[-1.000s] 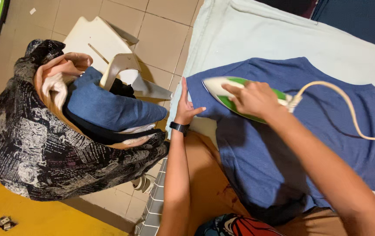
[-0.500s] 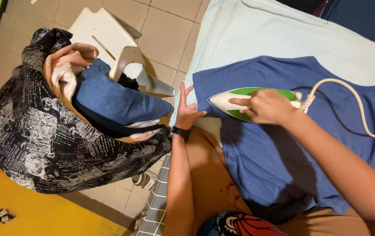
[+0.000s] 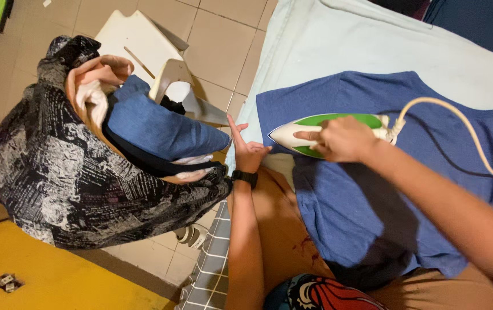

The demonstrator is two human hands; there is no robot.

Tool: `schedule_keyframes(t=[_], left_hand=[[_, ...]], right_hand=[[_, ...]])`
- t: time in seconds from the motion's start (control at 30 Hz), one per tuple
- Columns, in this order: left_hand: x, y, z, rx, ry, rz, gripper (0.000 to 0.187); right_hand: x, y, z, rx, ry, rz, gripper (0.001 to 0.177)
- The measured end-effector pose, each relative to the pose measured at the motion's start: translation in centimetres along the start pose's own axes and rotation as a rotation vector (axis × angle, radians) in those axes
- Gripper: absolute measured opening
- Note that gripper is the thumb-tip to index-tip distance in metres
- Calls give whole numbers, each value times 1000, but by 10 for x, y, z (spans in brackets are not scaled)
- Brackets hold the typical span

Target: The person irons a blue t-shirt on a white cloth laid on the floor. They smooth the fabric, use a green and white iron to press the front and sleeves, flip the shirt to iron the back, and then fold the shirt neatly.

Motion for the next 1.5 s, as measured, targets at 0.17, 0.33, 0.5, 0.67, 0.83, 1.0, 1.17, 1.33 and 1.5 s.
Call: schedule_keyframes(t=[0.17,0.33,0.5,0.67,0.83,1.0,1.17,1.33,1.5], left_hand=[[1,3,-3,-9,-13,19,141],[6,-1,-2,7,-58,66,140],[18,-1,-10,49,-28,-32,138],[20,5,-13,-37,-79,-289,125],[-11,75,8,-272,182,-854,112],[-18,219,79,326,636,-916,53],[23,356,193,973,780,-787,56],[45,456,221,1075,866,-878,74],[45,548,181,934,993,-1035,87]], right_hand=[[21,16,-19,-313,238,-2,47],[12,20,-17,-265,278,-110,49],[-14,21,27,-286,457,-82,53],[-31,26,60,-380,617,-275,51],[-46,42,166,-613,708,-518,60],[-59,85,315,-875,1102,-710,53],[-77,157,461,-1066,1430,-386,50],[-92,224,540,-1655,1388,-367,30],[-126,248,530,-2213,1037,-913,19]])
Point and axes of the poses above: each hand's wrist, its own z-axis away from the middle knuckle, its own y-axis out of the palm, x = y × z, the point moved 1 cm from there along -z, towards the middle knuckle, and after that the axes turned 4 degrees about z, right-handed, at the moved point
